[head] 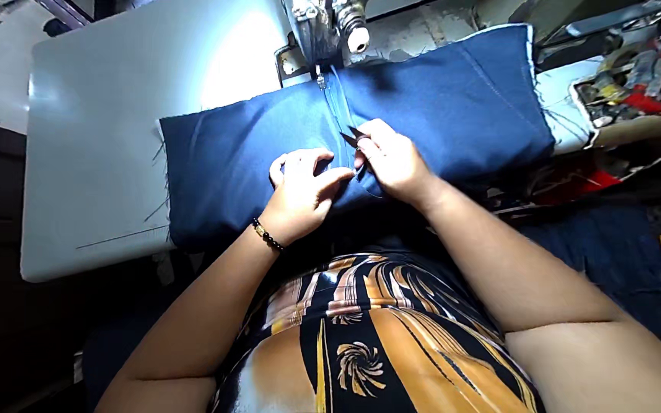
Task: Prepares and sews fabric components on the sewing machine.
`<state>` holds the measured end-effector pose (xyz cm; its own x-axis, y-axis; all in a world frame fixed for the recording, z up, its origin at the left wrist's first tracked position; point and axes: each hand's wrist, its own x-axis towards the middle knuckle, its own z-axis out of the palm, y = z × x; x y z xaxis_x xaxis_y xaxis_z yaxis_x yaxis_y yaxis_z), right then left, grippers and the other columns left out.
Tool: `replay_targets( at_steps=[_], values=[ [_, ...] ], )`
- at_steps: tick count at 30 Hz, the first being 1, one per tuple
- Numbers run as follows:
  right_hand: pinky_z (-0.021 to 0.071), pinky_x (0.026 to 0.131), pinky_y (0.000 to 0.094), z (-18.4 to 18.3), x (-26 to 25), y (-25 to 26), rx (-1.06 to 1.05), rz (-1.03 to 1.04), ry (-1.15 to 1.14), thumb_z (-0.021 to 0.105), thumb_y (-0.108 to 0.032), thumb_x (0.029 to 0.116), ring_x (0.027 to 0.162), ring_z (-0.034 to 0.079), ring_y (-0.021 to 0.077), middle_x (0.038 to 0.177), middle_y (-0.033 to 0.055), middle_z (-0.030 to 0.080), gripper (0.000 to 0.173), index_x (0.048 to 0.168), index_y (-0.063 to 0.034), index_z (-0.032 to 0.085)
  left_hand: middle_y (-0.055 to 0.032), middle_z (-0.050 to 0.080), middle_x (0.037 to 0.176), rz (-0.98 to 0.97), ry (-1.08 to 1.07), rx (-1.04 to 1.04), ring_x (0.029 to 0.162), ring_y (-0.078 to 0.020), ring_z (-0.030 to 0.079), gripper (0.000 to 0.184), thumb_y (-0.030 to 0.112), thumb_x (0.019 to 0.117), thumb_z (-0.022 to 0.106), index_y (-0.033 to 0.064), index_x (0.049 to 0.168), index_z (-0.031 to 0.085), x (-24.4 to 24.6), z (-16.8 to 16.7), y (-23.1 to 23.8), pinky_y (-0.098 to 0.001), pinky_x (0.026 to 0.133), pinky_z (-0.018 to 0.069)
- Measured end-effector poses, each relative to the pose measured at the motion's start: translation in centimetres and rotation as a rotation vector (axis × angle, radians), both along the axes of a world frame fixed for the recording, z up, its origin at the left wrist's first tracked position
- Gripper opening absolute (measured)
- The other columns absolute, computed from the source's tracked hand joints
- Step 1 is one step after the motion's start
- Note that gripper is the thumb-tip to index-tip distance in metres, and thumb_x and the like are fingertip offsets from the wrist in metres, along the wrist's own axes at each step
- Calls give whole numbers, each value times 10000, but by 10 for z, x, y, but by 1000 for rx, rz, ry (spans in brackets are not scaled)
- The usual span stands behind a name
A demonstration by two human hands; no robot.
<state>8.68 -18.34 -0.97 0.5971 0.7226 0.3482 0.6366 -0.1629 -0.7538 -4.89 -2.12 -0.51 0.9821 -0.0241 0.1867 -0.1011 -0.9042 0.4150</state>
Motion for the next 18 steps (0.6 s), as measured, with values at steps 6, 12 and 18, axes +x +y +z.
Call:
replay_targets(
  at_steps=[6,12,18],
  values=[
    [509,589,156,-2,20,-10,164,186,70,435,-101,1064,613,589,-16,752,-18,647,235,1053,15,638,-108,600,1406,-88,-17,34,1384,-373,456,374,249,1012,496,335,1302,717,4,-3,-3,-717,1091,237],
    [483,522,148,1,27,-8,75,184,90,445,-123,1065,533,551,-33,678,-54,614,222,1044,-17,638,-112,620,1378,-128,-68,86,1354,-362,497,351,234,1019,521,331,1282,731,1,-6,-8,-687,1095,272],
    [535,744,309,8,20,-12,-108,46,-176,573,-141,972,814,652,166,904,100,689,219,1051,-39,750,-136,635,1340,-128,-91,36,1320,-361,528,323,181,1005,540,265,1231,755,1,-7,-21,-659,1082,313]
  ],
)
